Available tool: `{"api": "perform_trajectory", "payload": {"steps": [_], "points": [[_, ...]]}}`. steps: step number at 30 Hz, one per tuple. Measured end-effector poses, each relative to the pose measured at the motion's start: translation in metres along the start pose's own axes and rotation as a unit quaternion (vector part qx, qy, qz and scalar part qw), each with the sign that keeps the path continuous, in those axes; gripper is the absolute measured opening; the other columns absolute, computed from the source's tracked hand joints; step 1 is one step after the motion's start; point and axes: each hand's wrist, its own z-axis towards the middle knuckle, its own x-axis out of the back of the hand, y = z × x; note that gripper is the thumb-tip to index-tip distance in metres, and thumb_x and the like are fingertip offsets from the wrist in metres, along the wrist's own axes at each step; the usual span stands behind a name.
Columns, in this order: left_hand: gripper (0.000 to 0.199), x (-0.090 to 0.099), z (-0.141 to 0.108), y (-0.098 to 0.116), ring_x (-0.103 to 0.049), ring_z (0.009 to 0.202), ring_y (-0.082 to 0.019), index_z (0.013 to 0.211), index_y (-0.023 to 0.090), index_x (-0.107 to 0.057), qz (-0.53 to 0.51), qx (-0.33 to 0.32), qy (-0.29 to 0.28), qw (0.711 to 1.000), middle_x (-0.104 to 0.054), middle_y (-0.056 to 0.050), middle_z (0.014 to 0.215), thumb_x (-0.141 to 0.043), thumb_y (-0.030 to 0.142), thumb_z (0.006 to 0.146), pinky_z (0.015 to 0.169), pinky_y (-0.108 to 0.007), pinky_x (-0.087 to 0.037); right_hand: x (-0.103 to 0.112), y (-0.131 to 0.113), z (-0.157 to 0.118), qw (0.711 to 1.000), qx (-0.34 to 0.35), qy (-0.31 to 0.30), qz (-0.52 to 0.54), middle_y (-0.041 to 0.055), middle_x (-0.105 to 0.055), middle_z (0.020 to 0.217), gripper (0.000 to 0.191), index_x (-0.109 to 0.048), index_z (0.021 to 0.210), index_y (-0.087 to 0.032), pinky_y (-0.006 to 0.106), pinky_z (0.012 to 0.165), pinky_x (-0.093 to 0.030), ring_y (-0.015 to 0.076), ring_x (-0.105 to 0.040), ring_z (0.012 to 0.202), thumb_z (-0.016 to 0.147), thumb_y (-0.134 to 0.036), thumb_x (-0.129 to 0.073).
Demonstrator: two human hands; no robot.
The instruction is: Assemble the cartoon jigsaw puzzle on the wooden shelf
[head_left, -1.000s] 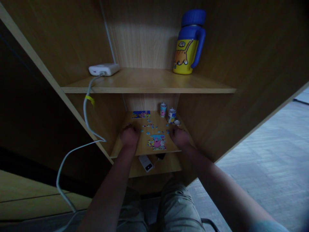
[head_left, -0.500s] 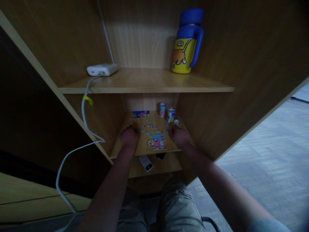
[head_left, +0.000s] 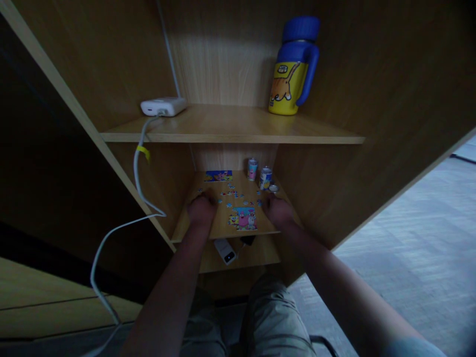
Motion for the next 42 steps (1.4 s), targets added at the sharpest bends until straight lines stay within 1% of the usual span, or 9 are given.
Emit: {"api": "perform_trajectory", "payload": {"steps": [11,14,17,21,24,28,32,35,42], "points": [[0.043,-0.002,0.007,-0.006,-0.081,0.115,-0.034,0.129,0.009,-0.079,0.002,-0.034,-0.021,0.999,-0.083,-0.023,0.123,-0.049,0.034,0.111,0.097,-0.04,-0.059,-0.001,-0.001,0.001,1.0,-0.003,0.004,0.003,0.0197,-0.082,0.127,0.046,-0.067,0.143,-0.016,0.037,0.093,-0.057,0.0311,-0.081,0.114,0.117,-0.044,-0.041],[0.042,-0.003,0.015,-0.017,-0.081,0.117,-0.032,0.13,0.011,-0.078,0.019,-0.077,-0.031,0.996,-0.083,-0.022,0.125,-0.05,0.035,0.111,0.099,-0.036,-0.059,0.001,-0.001,0.001,1.0,0.008,0.005,0.005,0.0184,-0.082,0.127,0.046,-0.066,0.144,-0.017,0.036,0.091,-0.058,0.031,-0.081,0.114,0.117,-0.046,-0.043],[0.04,-0.002,0.024,-0.029,-0.079,0.12,-0.027,0.137,0.016,-0.075,0.024,-0.163,-0.04,0.985,-0.082,-0.017,0.133,-0.047,0.033,0.114,0.106,-0.032,-0.056,0.001,-0.001,0.001,1.0,0.002,0.008,0.003,0.0187,-0.082,0.129,0.045,-0.067,0.144,-0.017,0.036,0.092,-0.058,0.0306,-0.081,0.115,0.117,-0.045,-0.043],[0.038,-0.001,0.032,-0.042,-0.078,0.12,-0.026,0.131,0.018,-0.075,0.017,-0.211,-0.049,0.976,-0.082,-0.015,0.132,-0.043,0.034,0.116,0.107,-0.032,-0.056,-0.001,-0.001,0.001,1.0,0.006,0.013,0.003,0.019,-0.082,0.127,0.044,-0.068,0.142,-0.016,0.037,0.093,-0.057,0.0311,-0.081,0.114,0.117,-0.04,-0.041],[0.038,0.0,0.031,-0.044,-0.081,0.11,-0.026,0.134,0.018,-0.071,0.009,-0.188,-0.039,0.981,-0.084,-0.015,0.123,-0.042,0.034,0.115,0.098,-0.033,-0.059,-0.002,0.0,0.0,1.0,0.01,0.02,0.01,0.0195,-0.082,0.126,0.043,-0.069,0.14,-0.016,0.036,0.093,-0.057,0.0307,-0.081,0.113,0.117,-0.04,-0.041],[0.048,0.0,0.022,-0.043,-0.083,0.102,-0.033,0.15,0.01,-0.064,0.044,-0.125,0.019,0.991,-0.084,-0.022,0.115,-0.047,0.036,0.113,0.091,-0.039,-0.062,-0.002,0.001,0.0,1.0,0.008,0.013,0.01,0.0196,-0.082,0.127,0.044,-0.068,0.142,-0.015,0.036,0.094,-0.057,0.0313,-0.081,0.114,0.117,-0.042,-0.043],[0.06,0.002,0.016,-0.042,-0.083,0.105,-0.038,0.139,0.007,-0.075,0.055,-0.09,0.011,0.994,-0.084,-0.025,0.114,-0.044,0.053,0.115,0.092,-0.043,-0.063,-0.002,0.001,0.001,1.0,0.005,0.01,0.007,0.0203,-0.082,0.126,0.046,-0.067,0.143,-0.015,0.036,0.093,-0.057,0.0321,-0.081,0.114,0.118,-0.042,-0.041],[0.064,0.0,0.018,-0.044,-0.083,0.105,-0.039,0.136,0.008,-0.079,0.045,-0.089,-0.002,0.995,-0.085,-0.025,0.112,-0.044,0.057,0.114,0.092,-0.043,-0.063,-0.003,0.002,0.002,1.0,0.009,0.013,0.008,0.0199,-0.082,0.126,0.045,-0.068,0.142,-0.016,0.037,0.094,-0.057,0.0318,-0.081,0.114,0.117,-0.043,-0.043],[0.057,-0.002,0.024,-0.049,-0.083,0.108,-0.034,0.15,0.015,-0.073,0.038,-0.11,-0.012,0.993,-0.085,-0.021,0.121,-0.045,0.051,0.116,0.093,-0.039,-0.062,-0.009,0.004,0.005,1.0,0.01,0.018,-0.001,0.0197,-0.083,0.125,0.045,-0.068,0.141,-0.016,0.037,0.09,-0.057,0.0319,-0.082,0.111,0.118,-0.041,-0.039]]}}
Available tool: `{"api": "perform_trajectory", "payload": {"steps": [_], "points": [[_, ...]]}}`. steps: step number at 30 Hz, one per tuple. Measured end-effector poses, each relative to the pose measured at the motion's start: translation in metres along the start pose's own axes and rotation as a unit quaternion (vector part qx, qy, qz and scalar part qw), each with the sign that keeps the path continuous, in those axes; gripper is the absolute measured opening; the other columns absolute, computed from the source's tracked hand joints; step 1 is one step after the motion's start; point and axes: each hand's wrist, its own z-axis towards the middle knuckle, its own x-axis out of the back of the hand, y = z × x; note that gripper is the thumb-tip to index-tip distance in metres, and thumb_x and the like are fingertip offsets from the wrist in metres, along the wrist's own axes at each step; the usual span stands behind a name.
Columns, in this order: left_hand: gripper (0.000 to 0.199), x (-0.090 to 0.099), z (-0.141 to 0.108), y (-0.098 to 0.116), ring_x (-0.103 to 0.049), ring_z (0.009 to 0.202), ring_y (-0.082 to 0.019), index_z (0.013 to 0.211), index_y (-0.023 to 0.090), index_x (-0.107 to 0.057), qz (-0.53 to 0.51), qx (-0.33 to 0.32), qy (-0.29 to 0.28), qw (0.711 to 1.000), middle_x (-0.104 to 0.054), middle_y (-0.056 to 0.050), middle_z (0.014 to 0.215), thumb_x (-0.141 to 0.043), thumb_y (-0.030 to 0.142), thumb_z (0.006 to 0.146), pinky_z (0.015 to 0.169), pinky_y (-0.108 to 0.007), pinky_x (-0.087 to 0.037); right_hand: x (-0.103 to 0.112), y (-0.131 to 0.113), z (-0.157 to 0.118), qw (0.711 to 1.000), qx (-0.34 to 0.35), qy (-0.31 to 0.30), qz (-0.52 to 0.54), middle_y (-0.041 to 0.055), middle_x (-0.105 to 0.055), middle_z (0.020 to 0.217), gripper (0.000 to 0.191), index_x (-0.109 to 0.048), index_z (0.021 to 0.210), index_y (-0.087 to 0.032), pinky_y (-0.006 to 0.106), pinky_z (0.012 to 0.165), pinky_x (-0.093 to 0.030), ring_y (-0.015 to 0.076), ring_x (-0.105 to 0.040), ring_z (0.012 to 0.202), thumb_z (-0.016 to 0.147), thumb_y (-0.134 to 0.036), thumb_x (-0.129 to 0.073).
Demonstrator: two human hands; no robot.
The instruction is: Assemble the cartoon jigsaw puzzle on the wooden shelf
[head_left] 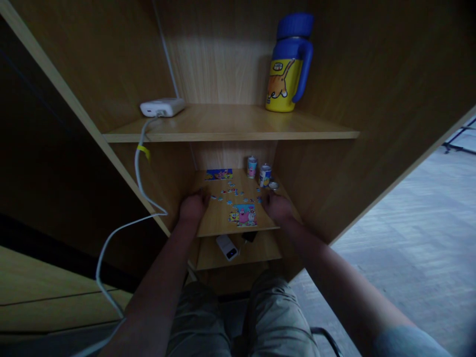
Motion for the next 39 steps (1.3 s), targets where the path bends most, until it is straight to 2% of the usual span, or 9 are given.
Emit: {"api": "perform_trajectory", "payload": {"steps": [5,9,14,28,32,39], "points": [[0.051,-0.0024,0.0027,-0.0053,-0.083,0.107,-0.032,0.135,0.018,-0.081,-0.019,-0.019,-0.002,1.0,-0.086,-0.017,0.118,-0.05,0.054,0.115,0.093,-0.037,-0.06,-0.0012,0.0011,0.0005,1.0,0.004,-0.001,-0.001,0.0194,-0.083,0.125,0.043,-0.07,0.139,-0.016,0.036,0.092,-0.057,0.0318,-0.082,0.113,0.117,-0.041,-0.042],[0.048,-0.0027,0.0028,-0.0079,-0.082,0.099,-0.029,0.114,0.021,-0.084,-0.035,-0.042,-0.003,0.998,-0.087,-0.013,0.109,-0.052,0.058,0.114,0.089,-0.035,-0.059,0.0001,0.0007,-0.0008,1.0,0.005,-0.002,0.002,0.0199,-0.083,0.126,0.043,-0.07,0.139,-0.016,0.036,0.091,-0.057,0.032,-0.082,0.112,0.117,-0.041,-0.043],[0.045,-0.0005,0.0019,-0.0071,-0.081,0.093,-0.028,0.106,0.022,-0.083,-0.058,-0.05,0.001,0.997,-0.087,-0.01,0.102,-0.055,0.058,0.112,0.083,-0.034,-0.057,-0.0001,-0.0004,-0.0006,1.0,0.001,-0.004,-0.004,0.0199,-0.083,0.125,0.046,-0.068,0.143,-0.015,0.036,0.092,-0.057,0.0314,-0.082,0.112,0.119,-0.042,-0.039],[0.049,-0.0003,0.001,-0.0065,-0.081,0.092,-0.028,0.105,0.023,-0.083,-0.038,-0.048,0.006,0.998,-0.086,-0.011,0.098,-0.048,0.058,0.113,0.081,-0.034,-0.056,0.0051,-0.0019,-0.0043,1.0,0.003,-0.005,0.006,0.0193,-0.082,0.128,0.043,-0.068,0.14,-0.017,0.036,0.095,-0.056,0.0302,-0.081,0.115,0.118,-0.042,-0.042],[0.049,0.0009,0.0003,-0.0054,-0.082,0.094,-0.028,0.105,0.023,-0.083,-0.03,-0.047,0.001,0.998,-0.087,-0.011,0.101,-0.048,0.055,0.113,0.082,-0.034,-0.057,0.0063,-0.0035,-0.0057,1.0,0.006,0.005,0.003,0.0198,-0.082,0.127,0.047,-0.071,0.136,-0.016,0.035,0.095,-0.056,0.0308,-0.081,0.114,0.119,-0.044,-0.038],[0.051,0.0041,-0.0011,-0.0024,-0.082,0.094,-0.028,0.107,0.023,-0.084,-0.026,-0.035,-0.006,0.999,-0.086,-0.012,0.1,-0.047,0.057,0.113,0.082,-0.033,-0.057,0.0047,-0.0019,-0.0044,1.0,0.008,-0.001,-0.009,0.0199,-0.083,0.127,0.054,-0.072,0.139,-0.014,0.036,0.094,-0.057,0.0308,-0.081,0.115,0.119,-0.049,-0.037]]}}
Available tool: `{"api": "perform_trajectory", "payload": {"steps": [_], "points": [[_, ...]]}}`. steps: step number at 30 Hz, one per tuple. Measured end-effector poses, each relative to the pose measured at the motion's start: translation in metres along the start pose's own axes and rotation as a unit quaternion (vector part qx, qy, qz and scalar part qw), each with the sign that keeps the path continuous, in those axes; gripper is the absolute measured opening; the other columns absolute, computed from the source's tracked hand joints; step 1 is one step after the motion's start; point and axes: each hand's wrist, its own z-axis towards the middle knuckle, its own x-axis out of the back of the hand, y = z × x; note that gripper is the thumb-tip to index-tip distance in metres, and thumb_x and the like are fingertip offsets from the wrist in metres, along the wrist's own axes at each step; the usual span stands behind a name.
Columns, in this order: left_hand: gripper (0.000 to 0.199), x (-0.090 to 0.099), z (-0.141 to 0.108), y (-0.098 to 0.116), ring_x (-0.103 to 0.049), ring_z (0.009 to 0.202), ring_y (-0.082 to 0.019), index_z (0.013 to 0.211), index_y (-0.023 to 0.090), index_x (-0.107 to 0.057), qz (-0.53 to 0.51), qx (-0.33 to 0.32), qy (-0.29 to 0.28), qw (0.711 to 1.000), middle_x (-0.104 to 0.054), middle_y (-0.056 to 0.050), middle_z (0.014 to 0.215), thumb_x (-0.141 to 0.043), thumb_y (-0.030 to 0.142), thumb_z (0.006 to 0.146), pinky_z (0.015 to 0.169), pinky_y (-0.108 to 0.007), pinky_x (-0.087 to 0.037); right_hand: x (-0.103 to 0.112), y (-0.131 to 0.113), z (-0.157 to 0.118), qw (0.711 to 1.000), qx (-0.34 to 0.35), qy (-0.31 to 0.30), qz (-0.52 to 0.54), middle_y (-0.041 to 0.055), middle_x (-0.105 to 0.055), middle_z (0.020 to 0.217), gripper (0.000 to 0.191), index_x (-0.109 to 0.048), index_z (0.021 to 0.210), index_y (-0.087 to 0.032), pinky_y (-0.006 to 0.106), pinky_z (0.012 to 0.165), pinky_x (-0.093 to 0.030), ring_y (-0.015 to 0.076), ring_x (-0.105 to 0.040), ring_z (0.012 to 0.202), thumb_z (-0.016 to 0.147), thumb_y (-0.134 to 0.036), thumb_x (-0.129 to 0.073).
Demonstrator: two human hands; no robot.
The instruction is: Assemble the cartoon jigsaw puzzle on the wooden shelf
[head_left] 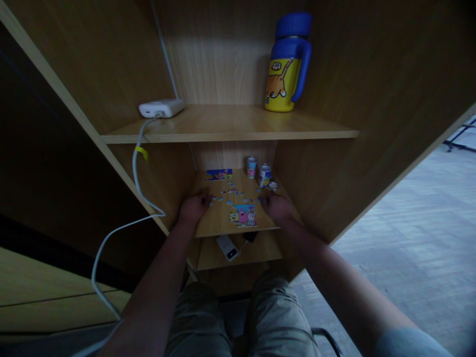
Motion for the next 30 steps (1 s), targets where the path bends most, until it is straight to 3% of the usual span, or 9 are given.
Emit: {"api": "perform_trajectory", "payload": {"steps": [10,25,30], "points": [[0.05,-0.0015,0.0014,-0.0024,-0.082,0.094,-0.028,0.104,0.023,-0.082,0.001,-0.006,0.003,1.0,-0.086,-0.011,0.1,-0.046,0.056,0.113,0.082,-0.033,-0.057,0.0014,0.0026,0.0013,0.999,0.021,-0.024,-0.015,0.018,-0.082,0.129,0.044,-0.076,0.133,-0.017,0.034,0.097,-0.057,0.0285,-0.08,0.118,0.118,-0.039,-0.042],[0.05,-0.0016,0.001,-0.0021,-0.082,0.095,-0.029,0.107,0.024,-0.084,0.0,-0.005,-0.001,1.0,-0.087,-0.011,0.1,-0.046,0.056,0.113,0.083,-0.034,-0.058,0.002,-0.0002,-0.0016,1.0,-0.011,-0.007,0.011,0.0209,-0.083,0.125,0.047,-0.073,0.137,-0.014,0.035,0.095,-0.056,0.0301,-0.081,0.114,0.118,-0.045,-0.043],[0.05,-0.0049,0.002,-0.0039,-0.082,0.096,-0.028,0.107,0.024,-0.083,0.005,-0.01,0.004,1.0,-0.087,-0.011,0.103,-0.046,0.057,0.113,0.083,-0.033,-0.058,-0.0007,0.0009,0.0017,1.0,-0.003,-0.013,-0.001,0.0207,-0.083,0.124,0.051,-0.079,0.129,-0.015,0.036,0.094,-0.058,0.0316,-0.082,0.112,0.118,-0.046,-0.04]]}}
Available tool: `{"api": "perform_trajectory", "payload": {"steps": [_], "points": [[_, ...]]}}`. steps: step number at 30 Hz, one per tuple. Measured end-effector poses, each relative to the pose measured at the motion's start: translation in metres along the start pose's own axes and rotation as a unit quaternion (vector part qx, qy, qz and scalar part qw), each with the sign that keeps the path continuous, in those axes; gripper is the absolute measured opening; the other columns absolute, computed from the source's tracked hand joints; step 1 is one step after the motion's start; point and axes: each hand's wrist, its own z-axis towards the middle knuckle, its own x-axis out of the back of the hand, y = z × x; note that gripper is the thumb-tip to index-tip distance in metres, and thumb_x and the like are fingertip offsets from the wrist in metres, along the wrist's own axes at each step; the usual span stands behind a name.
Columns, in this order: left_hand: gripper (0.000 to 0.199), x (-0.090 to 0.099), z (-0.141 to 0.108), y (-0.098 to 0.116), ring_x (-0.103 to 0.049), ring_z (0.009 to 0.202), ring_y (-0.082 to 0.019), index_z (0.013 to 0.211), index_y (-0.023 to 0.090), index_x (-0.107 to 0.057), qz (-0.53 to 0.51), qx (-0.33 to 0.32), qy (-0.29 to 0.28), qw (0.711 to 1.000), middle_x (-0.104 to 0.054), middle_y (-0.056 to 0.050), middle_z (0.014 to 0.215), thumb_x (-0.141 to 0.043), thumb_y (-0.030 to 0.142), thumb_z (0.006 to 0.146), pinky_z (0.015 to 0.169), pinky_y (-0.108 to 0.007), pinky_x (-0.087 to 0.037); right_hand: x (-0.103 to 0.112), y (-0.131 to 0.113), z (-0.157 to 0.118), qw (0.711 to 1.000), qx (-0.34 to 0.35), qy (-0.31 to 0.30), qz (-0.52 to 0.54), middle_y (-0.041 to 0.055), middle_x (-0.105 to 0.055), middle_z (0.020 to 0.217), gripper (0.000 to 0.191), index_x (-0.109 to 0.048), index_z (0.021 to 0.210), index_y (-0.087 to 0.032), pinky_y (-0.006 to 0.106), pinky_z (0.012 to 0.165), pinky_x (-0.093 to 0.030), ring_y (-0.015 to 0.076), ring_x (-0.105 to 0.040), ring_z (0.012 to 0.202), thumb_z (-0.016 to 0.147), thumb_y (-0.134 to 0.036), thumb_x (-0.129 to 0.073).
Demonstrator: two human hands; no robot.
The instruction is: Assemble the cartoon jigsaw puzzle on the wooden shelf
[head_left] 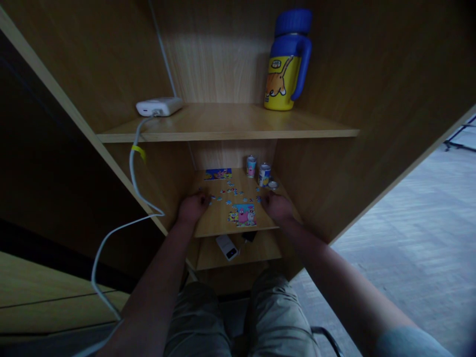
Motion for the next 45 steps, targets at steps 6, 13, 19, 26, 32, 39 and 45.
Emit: {"api": "perform_trajectory", "payload": {"steps": [6,13,19,26,32,39,45], "points": [[0.048,0.0006,0.0,0.0005,-0.082,0.094,-0.028,0.106,0.024,-0.082,-0.006,-0.002,-0.006,1.0,-0.087,-0.01,0.1,-0.047,0.055,0.113,0.081,-0.033,-0.057,0.0003,0.0003,-0.0001,1.0,0.003,-0.007,-0.004,0.0193,-0.083,0.127,0.052,-0.08,0.127,-0.016,0.036,0.095,-0.058,0.031,-0.081,0.115,0.118,-0.046,-0.038],[0.047,0.0024,-0.0006,0.0023,-0.081,0.094,-0.027,0.106,0.023,-0.082,-0.011,-0.002,-0.001,1.0,-0.086,-0.011,0.102,-0.047,0.054,0.113,0.081,-0.033,-0.056,0.0008,0.0001,-0.0006,1.0,-0.002,0.003,0.009,0.0191,-0.083,0.127,0.052,-0.078,0.132,-0.017,0.035,0.097,-0.057,0.0301,-0.081,0.115,0.118,-0.048,-0.039],[0.046,0.0038,-0.0023,0.0037,-0.082,0.093,-0.028,0.104,0.024,-0.082,-0.013,0.003,0.002,1.0,-0.086,-0.01,0.099,-0.049,0.054,0.113,0.082,-0.033,-0.057,0.0004,0.0,-0.0008,1.0,0.002,0.003,-0.002,0.0192,-0.084,0.125,0.052,-0.079,0.13,-0.016,0.035,0.096,-0.057,0.0302,-0.082,0.114,0.119,-0.049,-0.039],[0.045,0.0031,-0.002,0.0032,-0.081,0.093,-0.028,0.104,0.023,-0.081,-0.009,0.005,-0.001,1.0,-0.086,-0.01,0.099,-0.05,0.055,0.112,0.081,-0.034,-0.056,0.0021,-0.0011,-0.0022,1.0,0.006,0.004,-0.006,0.0195,-0.084,0.125,0.053,-0.081,0.129,-0.017,0.038,0.097,-0.058,0.0322,-0.081,0.115,0.118,-0.048,-0.038],[0.047,0.0011,-0.0008,0.0012,-0.081,0.093,-0.028,0.104,0.022,-0.081,-0.01,-0.001,0.001,1.0,-0.086,-0.011,0.1,-0.048,0.055,0.112,0.079,-0.034,-0.054,0.0021,-0.0005,-0.0015,1.0,0.0,-0.009,-0.003,0.0188,-0.083,0.129,0.054,-0.078,0.136,-0.017,0.037,0.097,-0.057,0.0311,-0.081,0.116,0.119,-0.049,-0.037],[0.046,0.0051,-0.0017,0.0043,-0.081,0.091,-0.027,0.101,0.022,-0.08,-0.015,0.003,-0.005,1.0,-0.086,-0.01,0.098,-0.048,0.054,0.112,0.078,-0.033,-0.053,0.0021,0.0002,-0.0001,1.0,0.005,-0.015,-0.002,0.0193,-0.083,0.128,0.057,-0.081,0.131,-0.016,0.036,0.098,-0.056,0.03,-0.08,0.116,0.119,-0.049,-0.036],[0.05,0.0016,-0.0008,0.0012,-0.081,0.091,-0.029,0.101,0.022,-0.081,-0.015,-0.009,0.001,1.0,-0.086,-0.012,0.098,-0.046,0.056,0.113,0.079,-0.035,-0.055,0.0,0.001,-0.0004,1.0,0.011,-0.003,0.002,0.0189,-0.083,0.127,0.06,-0.08,0.132,-0.017,0.036,0.096,-0.056,0.0308,-0.08,0.115,0.12,-0.054,-0.034]]}}
